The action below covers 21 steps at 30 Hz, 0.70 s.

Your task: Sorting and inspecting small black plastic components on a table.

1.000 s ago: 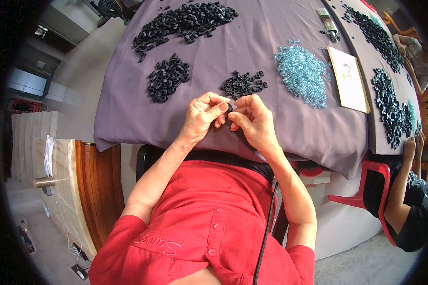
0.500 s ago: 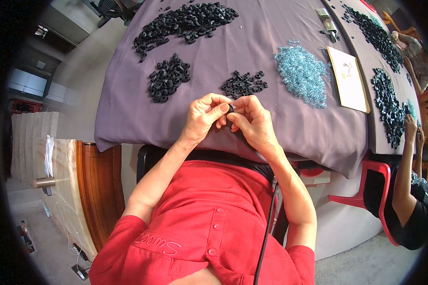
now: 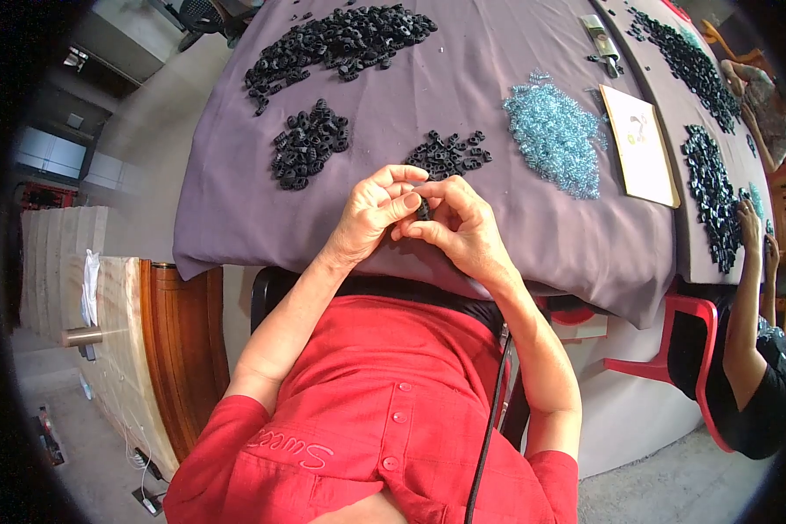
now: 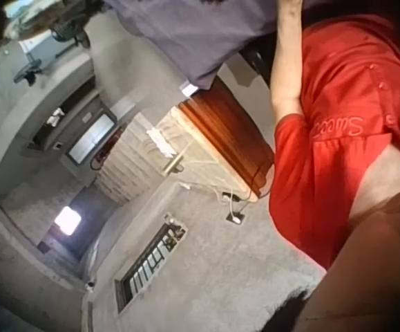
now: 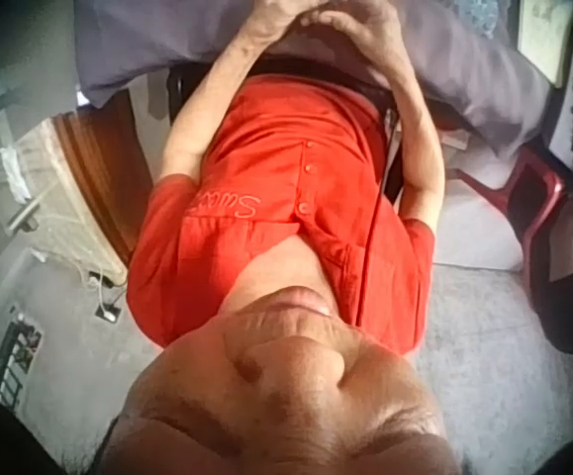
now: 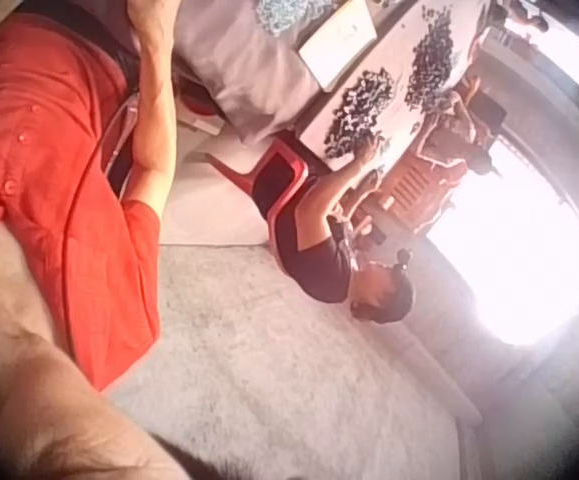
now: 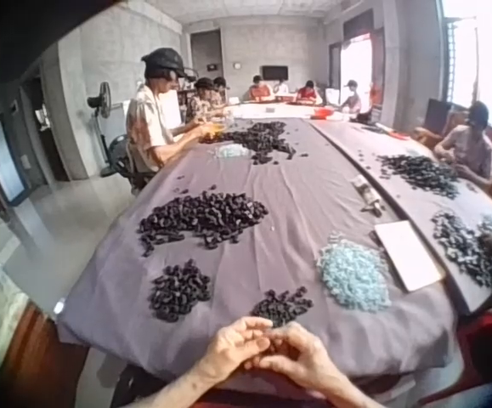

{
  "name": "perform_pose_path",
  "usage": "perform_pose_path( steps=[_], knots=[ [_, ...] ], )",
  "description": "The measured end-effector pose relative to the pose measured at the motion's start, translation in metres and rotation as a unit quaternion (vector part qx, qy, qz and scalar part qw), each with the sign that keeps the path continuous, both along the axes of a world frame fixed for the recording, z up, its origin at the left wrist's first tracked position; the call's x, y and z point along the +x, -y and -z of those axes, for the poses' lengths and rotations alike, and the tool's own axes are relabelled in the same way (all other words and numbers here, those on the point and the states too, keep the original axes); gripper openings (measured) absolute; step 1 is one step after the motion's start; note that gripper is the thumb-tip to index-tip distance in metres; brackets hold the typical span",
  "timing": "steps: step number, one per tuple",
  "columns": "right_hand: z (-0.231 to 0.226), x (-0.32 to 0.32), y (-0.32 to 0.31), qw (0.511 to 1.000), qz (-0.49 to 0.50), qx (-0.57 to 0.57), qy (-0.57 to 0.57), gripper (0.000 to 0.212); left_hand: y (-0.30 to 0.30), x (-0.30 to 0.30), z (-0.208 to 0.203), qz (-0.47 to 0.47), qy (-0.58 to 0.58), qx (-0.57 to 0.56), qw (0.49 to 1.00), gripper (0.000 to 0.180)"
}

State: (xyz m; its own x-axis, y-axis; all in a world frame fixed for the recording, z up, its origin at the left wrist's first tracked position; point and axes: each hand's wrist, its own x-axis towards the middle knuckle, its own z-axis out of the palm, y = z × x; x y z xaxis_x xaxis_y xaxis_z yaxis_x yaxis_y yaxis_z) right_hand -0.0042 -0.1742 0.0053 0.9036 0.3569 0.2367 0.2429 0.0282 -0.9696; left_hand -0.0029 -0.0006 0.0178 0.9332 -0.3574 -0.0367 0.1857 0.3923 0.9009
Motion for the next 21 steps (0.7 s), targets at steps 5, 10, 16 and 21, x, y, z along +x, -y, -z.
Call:
perform_pose_path(
  steps=[5,10,16,21],
  knots=[
    [-0.0049,-0.0008,-0.0028,1.0,0.031,0.007,0.001,0.035,0.0011,-0.0022,-0.0026,0.011,-0.011,-0.001,1.0,0.03],
    [-0.0037,0.0014,-0.003,0.998,0.045,-0.017,0.051,0.034,-0.0007,0.0011,0.0008,0.023,-0.011,0.005,1.0,0.031],
    [-0.0031,-0.0013,-0.0034,0.993,0.057,-0.048,0.089,0.031,-0.0037,0.0034,0.003,0.044,-0.008,0.003,0.999,0.034],
    [-0.0045,-0.0027,-0.0036,0.993,0.064,-0.043,0.088,0.033,-0.0012,0.0032,0.0007,0.033,-0.022,-0.032,0.999,0.034]
  ],
)
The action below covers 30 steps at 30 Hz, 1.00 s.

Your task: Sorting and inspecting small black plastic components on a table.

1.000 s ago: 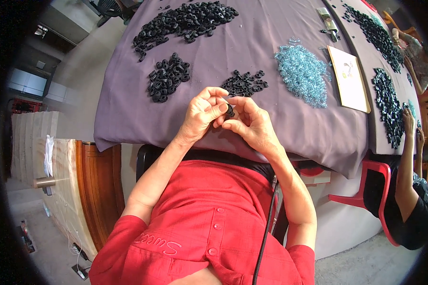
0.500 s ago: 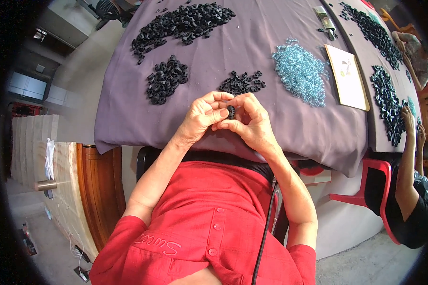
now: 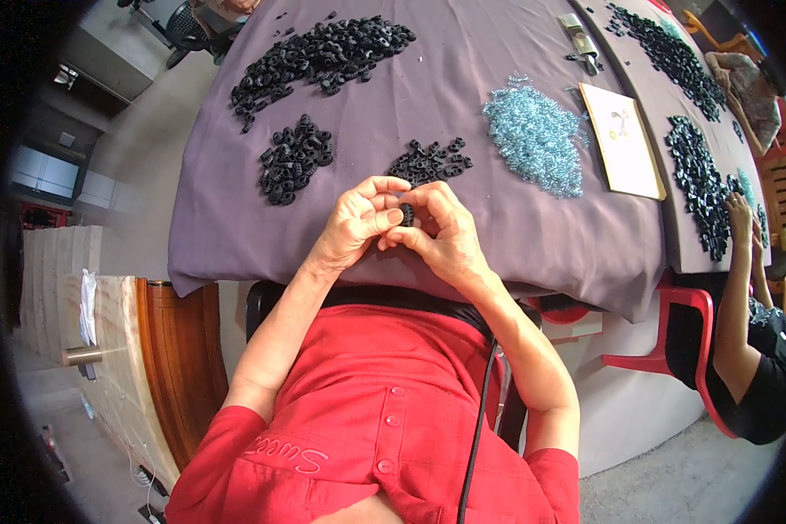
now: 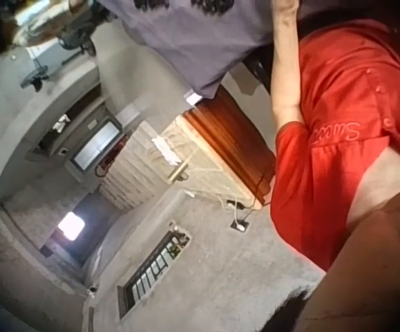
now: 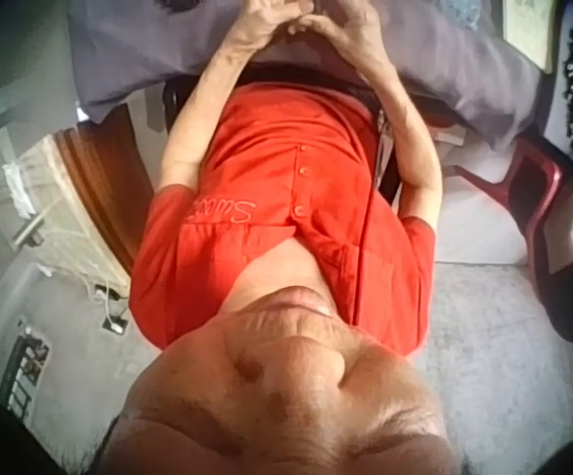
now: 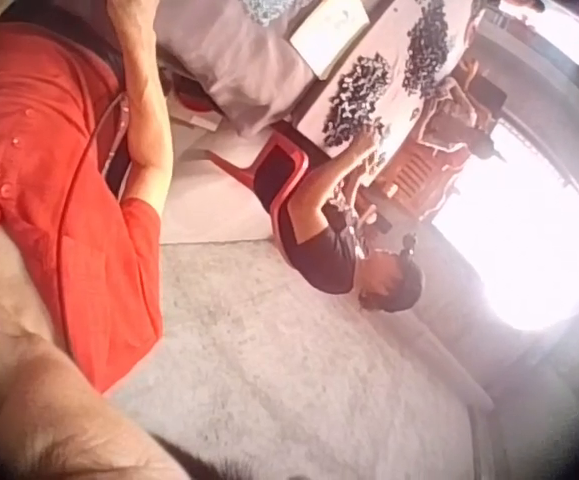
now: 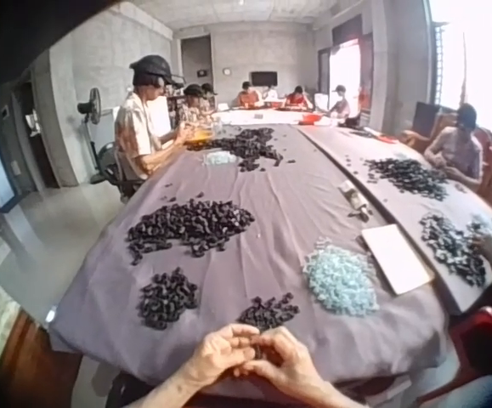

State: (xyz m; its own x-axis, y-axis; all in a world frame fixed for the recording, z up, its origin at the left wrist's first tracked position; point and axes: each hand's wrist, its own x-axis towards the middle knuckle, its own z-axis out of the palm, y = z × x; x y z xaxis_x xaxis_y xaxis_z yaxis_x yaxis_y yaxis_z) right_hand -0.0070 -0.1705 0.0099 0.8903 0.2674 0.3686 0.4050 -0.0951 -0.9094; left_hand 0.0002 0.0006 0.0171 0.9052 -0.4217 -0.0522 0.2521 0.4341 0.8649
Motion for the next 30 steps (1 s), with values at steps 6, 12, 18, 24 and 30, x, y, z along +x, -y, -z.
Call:
perform_pose_path(
  steps=[6,12,18,24,30],
  knots=[
    [-0.031,0.001,0.017,0.991,0.028,-0.132,0.017,0.041,-0.006,-0.003,0.003,-0.041,-0.004,-0.018,0.999,0.023],
    [-0.014,0.028,0.066,0.848,0.289,-0.392,0.206,0.027,-0.003,-0.005,0.002,-0.037,0.001,0.001,0.999,0.017],
    [-0.009,0.029,0.068,0.876,0.237,-0.374,0.191,0.019,-0.001,-0.003,0.004,-0.031,0.017,0.012,0.999,0.016],
    [-0.013,0.025,0.074,0.933,0.159,-0.297,0.123,0.011,-0.003,-0.004,0.002,-0.026,0.013,-0.003,1.0,0.016],
    [-0.011,0.027,0.08,0.907,0.249,-0.303,0.156,0.018,-0.002,-0.004,0.002,-0.028,0.009,0.007,1.0,0.015]
  ],
)
